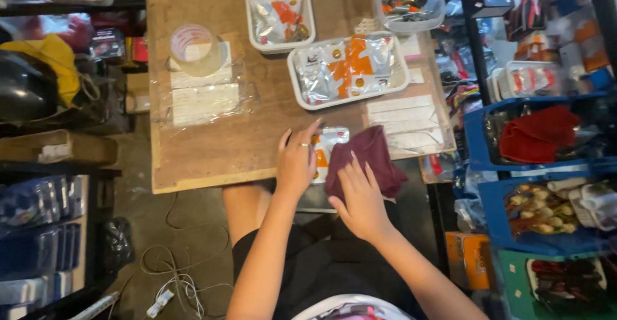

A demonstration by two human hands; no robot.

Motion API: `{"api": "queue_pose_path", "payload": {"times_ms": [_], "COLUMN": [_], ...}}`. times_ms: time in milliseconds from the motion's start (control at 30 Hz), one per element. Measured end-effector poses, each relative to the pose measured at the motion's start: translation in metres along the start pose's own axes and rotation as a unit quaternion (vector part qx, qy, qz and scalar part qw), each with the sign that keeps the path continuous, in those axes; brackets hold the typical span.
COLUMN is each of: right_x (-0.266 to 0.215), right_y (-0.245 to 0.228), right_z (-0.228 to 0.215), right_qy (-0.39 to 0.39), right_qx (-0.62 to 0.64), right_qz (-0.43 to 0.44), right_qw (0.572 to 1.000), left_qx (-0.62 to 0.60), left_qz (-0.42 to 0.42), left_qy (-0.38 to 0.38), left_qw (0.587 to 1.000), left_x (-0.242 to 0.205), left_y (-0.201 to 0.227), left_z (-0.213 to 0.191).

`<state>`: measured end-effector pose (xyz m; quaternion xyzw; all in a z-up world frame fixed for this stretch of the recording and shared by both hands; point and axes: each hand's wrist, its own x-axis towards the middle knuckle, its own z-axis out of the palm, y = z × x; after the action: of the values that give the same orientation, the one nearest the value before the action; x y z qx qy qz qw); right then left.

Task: The person wipes the surface of small packaged items with a maroon cloth on a wooden table. They handle the items one by one, wiping them down and placing them into a white plastic tray.

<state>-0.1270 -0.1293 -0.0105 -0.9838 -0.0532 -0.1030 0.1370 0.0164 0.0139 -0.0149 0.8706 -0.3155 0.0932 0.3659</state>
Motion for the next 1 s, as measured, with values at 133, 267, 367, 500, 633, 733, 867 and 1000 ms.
{"api": "queue_pose_path", "payload": {"times_ms": [133,267,367,500,633,733,867,1000], "right_x": [0.033,0.064,0.056,0.014,0.019,0.050,0.081,0.065], "right_y": [0.006,0.026,0.009,-0.016,-0.013,0.000,0.014,0.015], "right_z": [0.004,0.021,0.003,-0.011,-0.006,0.004,0.014,0.016], "right_qy": [0.035,0.052,0.041,0.015,0.005,0.001,0.020,0.059], "right_qx": [0.003,0.036,0.027,0.001,0.006,0.028,-0.009,-0.036], "right_qz": [0.025,0.053,0.053,0.075,0.099,0.142,0.147,0.102], "right_qw": [0.999,0.997,0.997,0.997,0.995,0.989,0.989,0.992], "left_qx": [-0.042,-0.082,-0.078,-0.034,-0.036,-0.030,-0.019,-0.031], "left_qz": [-0.007,-0.035,-0.038,-0.050,-0.046,-0.051,-0.049,-0.047], "left_qy": [-0.003,0.006,0.004,-0.015,-0.022,-0.005,0.019,0.030], "left_qw": [0.999,0.996,0.996,0.998,0.998,0.998,0.998,0.998], "left_x": [0.002,0.001,0.005,0.002,0.003,0.001,-0.001,0.003], "left_y": [-0.006,-0.005,-0.002,0.003,-0.002,-0.006,-0.013,0.001], "left_z": [0.004,0.000,-0.005,0.002,0.009,0.012,0.018,0.004]}}
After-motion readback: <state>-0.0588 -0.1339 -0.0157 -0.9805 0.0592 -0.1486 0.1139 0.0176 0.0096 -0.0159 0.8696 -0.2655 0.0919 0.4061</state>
